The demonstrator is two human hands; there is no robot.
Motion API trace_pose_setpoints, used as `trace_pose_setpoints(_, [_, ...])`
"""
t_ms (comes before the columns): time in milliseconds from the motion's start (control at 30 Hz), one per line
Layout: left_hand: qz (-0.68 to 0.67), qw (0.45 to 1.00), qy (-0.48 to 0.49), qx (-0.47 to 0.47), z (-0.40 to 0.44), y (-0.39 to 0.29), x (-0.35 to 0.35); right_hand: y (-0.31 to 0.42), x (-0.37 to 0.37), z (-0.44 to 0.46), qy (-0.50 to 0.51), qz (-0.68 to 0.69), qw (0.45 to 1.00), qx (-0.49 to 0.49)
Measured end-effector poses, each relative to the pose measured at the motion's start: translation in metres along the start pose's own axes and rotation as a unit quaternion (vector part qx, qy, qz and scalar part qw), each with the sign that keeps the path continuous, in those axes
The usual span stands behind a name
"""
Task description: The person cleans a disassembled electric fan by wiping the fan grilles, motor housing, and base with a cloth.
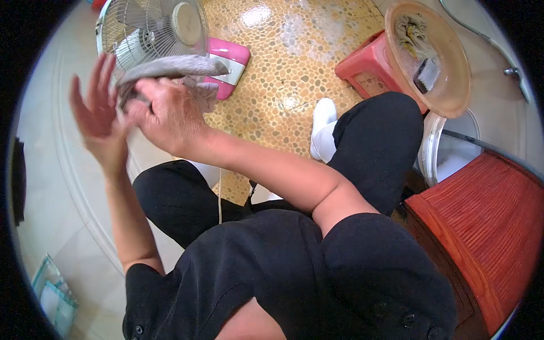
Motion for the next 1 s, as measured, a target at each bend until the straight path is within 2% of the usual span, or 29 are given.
trace_pose_setpoints(33, [-0.024, 1.0, 0.006, -0.011, -0.024, 0.009, 0.004, -0.002, 0.003, -0.003, 0.025, -0.021, 0.999, -0.022])
trace_pose_setpoints(133, [-0.171, 0.981, -0.066, -0.066, -0.056, 0.022, 0.004, 0.002, 0.008, -0.012, 0.166, -0.088, 0.982, -0.003])
trace_pose_setpoints(167, [-0.161, 0.979, -0.056, -0.108, -0.065, 0.031, 0.007, 0.002, 0.009, -0.008, 0.178, -0.042, 0.982, -0.04])
trace_pose_setpoints(267, [-0.117, 0.963, -0.016, -0.243, -0.089, 0.063, 0.018, -0.025, 0.005, -0.011, 0.316, -0.063, 0.937, 0.133])
trace_pose_setpoints(333, [-0.068, 0.935, 0.021, -0.347, -0.105, 0.089, 0.022, -0.036, 0.005, -0.006, 0.317, -0.046, 0.943, 0.091])
trace_pose_setpoints(433, [-0.08, 0.869, 0.017, -0.488, -0.12, 0.109, 0.032, -0.094, 0.003, -0.004, 0.321, 0.032, 0.944, 0.066])
trace_pose_setpoints(533, [-0.089, 0.848, 0.041, -0.52, -0.129, 0.119, 0.04, -0.14, -0.036, -0.011, 0.299, 0.03, 0.889, 0.345])
trace_pose_setpoints(600, [-0.088, 0.843, 0.052, -0.527, -0.132, 0.118, 0.04, -0.211, -0.086, -0.025, 0.145, 0.011, 0.913, 0.382])
trace_pose_setpoints(667, [-0.077, 0.842, 0.057, -0.531, -0.133, 0.117, 0.036, -0.308, -0.16, -0.071, -0.026, -0.084, 0.898, 0.432])
trace_pose_setpoints(700, [-0.095, 0.837, 0.034, -0.538, -0.135, 0.118, 0.035, -0.354, -0.202, -0.1, -0.064, -0.213, 0.857, 0.465])
trace_pose_setpoints(767, [-0.102, 0.829, 0.019, -0.55, -0.139, 0.121, 0.034, -0.406, -0.26, -0.144, -0.018, -0.455, 0.722, 0.521])
trace_pose_setpoints(867, [-0.131, 0.811, 0.006, -0.57, -0.14, 0.125, 0.035, -0.396, -0.263, -0.158, -0.049, -0.441, 0.753, 0.486])
trace_pose_setpoints(1000, [-0.16, 0.795, 0.011, -0.586, -0.135, 0.126, 0.038, -0.407, -0.262, -0.134, -0.019, -0.529, 0.752, 0.393])
Point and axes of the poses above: each hand's wrist, its own z-axis towards the middle knuckle, its own x-axis out of the palm, y = z × x, the point moved 8 cm from there along z, towards the middle knuckle, and after that the axes turned 3 degrees about -x, right-handed, at the moved point
